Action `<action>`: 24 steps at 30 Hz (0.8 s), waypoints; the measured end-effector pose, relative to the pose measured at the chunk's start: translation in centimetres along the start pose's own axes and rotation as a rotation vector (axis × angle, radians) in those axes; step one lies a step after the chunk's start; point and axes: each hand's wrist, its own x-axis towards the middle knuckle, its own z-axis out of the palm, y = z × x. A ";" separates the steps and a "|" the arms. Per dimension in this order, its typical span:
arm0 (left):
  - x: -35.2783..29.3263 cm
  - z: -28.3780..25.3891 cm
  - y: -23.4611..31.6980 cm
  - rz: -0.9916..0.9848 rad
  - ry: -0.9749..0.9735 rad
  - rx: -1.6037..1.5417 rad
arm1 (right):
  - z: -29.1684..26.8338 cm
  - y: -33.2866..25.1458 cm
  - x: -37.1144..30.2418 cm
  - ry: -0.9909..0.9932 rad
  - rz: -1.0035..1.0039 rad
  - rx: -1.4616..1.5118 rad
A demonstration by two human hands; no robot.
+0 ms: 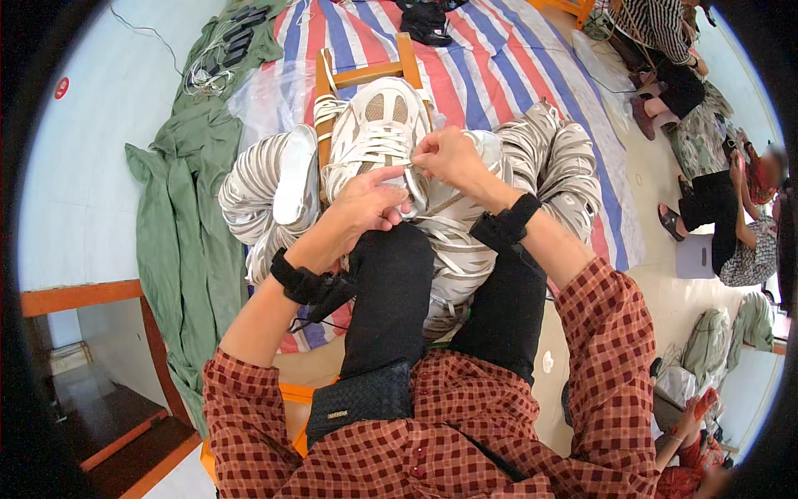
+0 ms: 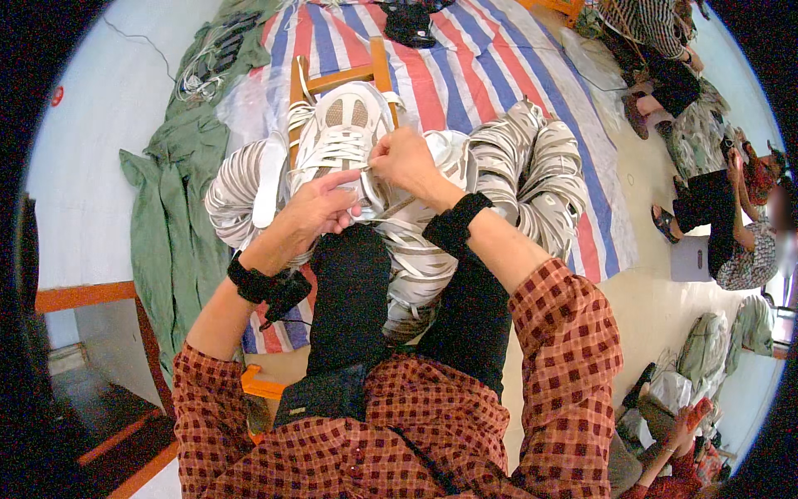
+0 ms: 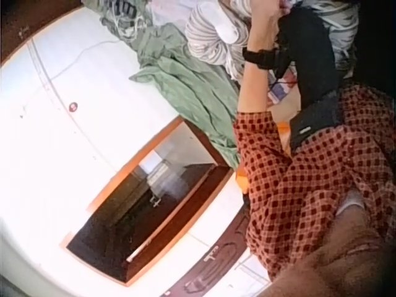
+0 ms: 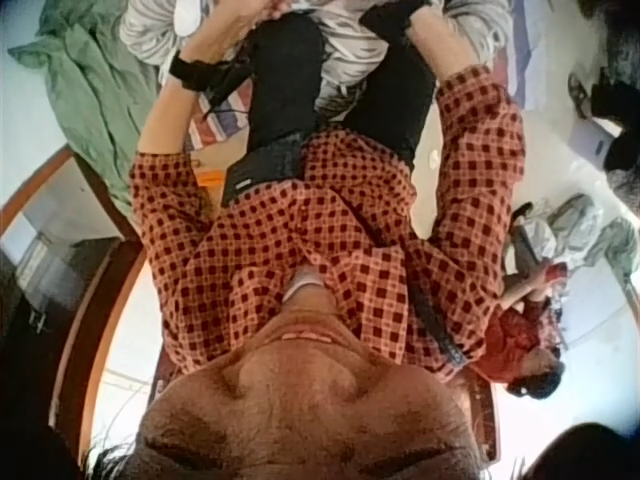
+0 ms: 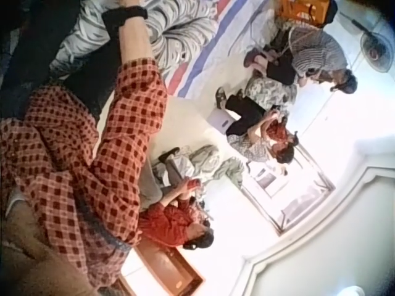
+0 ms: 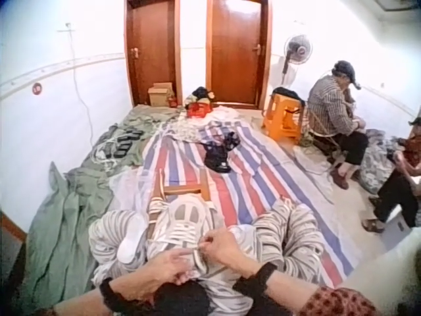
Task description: The recorder is lacing a white sneaker while sitting in a workspace with multiple other workers.
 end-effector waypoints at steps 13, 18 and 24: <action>-0.3 -0.4 -0.5 0.040 0.013 0.080 | 2.5 -0.3 -0.9 0.241 -0.212 -0.195; -2.8 -1.4 -0.3 0.199 0.108 0.124 | 0.7 -2.6 -1.3 0.191 -0.344 -0.469; -3.0 -5.9 1.1 0.493 0.477 0.579 | 4.3 -4.0 0.5 0.203 -0.439 -0.573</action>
